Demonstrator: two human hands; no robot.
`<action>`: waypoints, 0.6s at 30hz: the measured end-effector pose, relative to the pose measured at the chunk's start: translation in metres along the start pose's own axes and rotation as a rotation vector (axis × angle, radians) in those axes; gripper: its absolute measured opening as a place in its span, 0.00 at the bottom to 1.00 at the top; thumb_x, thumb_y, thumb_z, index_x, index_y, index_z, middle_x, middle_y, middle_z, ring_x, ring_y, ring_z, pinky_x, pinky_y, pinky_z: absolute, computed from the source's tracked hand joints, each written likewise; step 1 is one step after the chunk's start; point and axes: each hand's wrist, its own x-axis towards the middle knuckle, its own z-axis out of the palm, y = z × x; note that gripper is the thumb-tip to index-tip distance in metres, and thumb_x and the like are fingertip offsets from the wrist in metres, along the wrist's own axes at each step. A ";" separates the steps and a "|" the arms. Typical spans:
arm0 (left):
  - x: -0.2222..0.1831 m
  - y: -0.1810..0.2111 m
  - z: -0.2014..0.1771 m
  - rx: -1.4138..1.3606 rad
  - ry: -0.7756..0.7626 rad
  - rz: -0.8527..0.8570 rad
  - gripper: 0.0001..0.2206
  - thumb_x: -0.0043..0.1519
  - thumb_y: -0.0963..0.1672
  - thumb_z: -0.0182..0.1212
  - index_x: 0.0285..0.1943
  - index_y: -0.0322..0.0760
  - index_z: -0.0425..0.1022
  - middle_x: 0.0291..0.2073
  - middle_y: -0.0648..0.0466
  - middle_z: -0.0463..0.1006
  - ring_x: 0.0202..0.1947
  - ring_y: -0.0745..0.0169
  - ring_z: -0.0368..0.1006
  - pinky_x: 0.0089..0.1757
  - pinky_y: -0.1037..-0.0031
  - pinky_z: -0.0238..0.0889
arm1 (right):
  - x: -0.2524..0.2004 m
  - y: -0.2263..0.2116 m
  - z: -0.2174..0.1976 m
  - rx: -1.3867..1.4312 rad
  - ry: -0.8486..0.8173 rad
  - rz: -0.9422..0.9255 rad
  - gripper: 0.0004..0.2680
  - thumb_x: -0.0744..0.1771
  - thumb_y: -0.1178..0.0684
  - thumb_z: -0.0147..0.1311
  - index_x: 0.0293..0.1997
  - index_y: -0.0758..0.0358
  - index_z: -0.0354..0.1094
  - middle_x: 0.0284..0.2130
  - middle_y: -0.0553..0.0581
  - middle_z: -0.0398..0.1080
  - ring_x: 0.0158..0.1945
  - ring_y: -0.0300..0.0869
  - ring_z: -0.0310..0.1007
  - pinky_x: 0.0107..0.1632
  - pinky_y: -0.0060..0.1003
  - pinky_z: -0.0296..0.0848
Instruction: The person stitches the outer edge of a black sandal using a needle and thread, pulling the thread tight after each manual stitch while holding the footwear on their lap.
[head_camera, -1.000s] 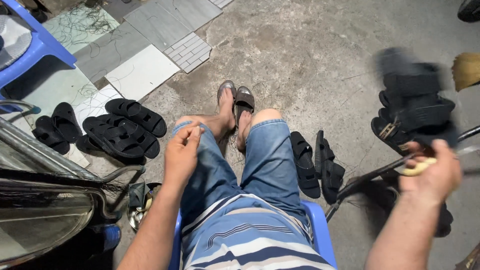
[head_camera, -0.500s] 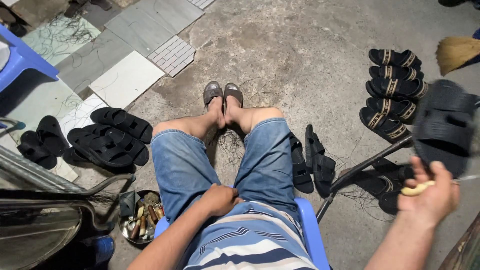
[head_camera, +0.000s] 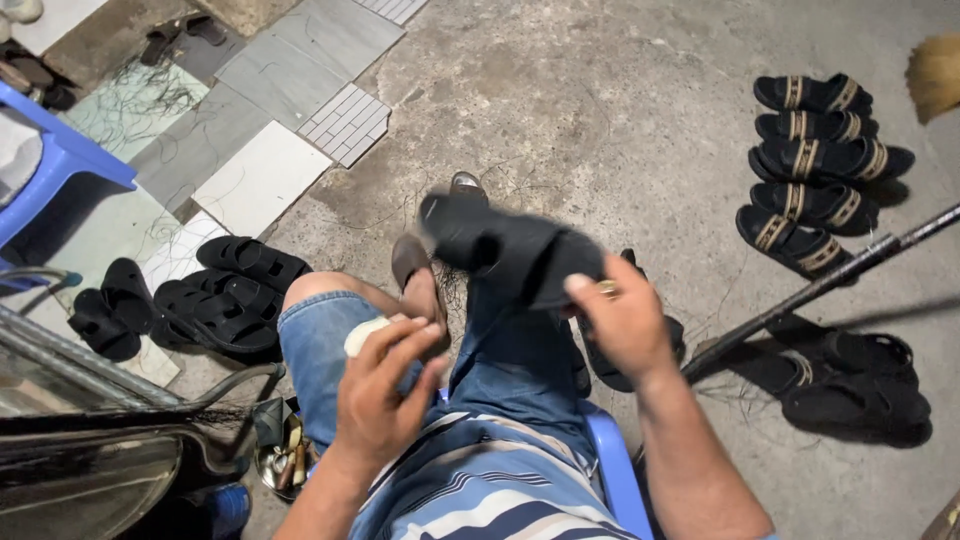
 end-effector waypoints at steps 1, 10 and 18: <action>-0.004 0.002 0.005 0.005 0.010 -0.008 0.13 0.56 0.44 0.59 0.49 0.36 0.71 0.44 0.49 0.72 0.45 0.55 0.71 0.45 0.69 0.68 | -0.001 -0.011 0.008 -0.005 -0.011 -0.006 0.15 0.60 0.52 0.51 0.50 0.60 0.68 0.39 0.51 0.73 0.40 0.36 0.70 0.45 0.29 0.68; -0.054 -0.023 0.050 -0.118 -0.204 -0.312 0.23 0.55 0.49 0.59 0.57 0.34 0.65 0.54 0.43 0.69 0.58 0.47 0.62 0.52 0.61 0.55 | 0.023 0.011 0.099 -0.687 -0.597 -0.425 0.18 0.62 0.44 0.41 0.56 0.53 0.61 0.39 0.66 0.71 0.41 0.60 0.70 0.44 0.49 0.66; -0.046 -0.052 0.040 0.018 -0.499 -0.265 0.26 0.57 0.52 0.52 0.61 0.36 0.60 0.51 0.47 0.67 0.60 0.43 0.57 0.44 0.55 0.60 | 0.034 -0.002 0.129 -0.894 -0.581 -0.148 0.19 0.61 0.44 0.36 0.57 0.45 0.61 0.45 0.64 0.68 0.49 0.59 0.65 0.50 0.50 0.62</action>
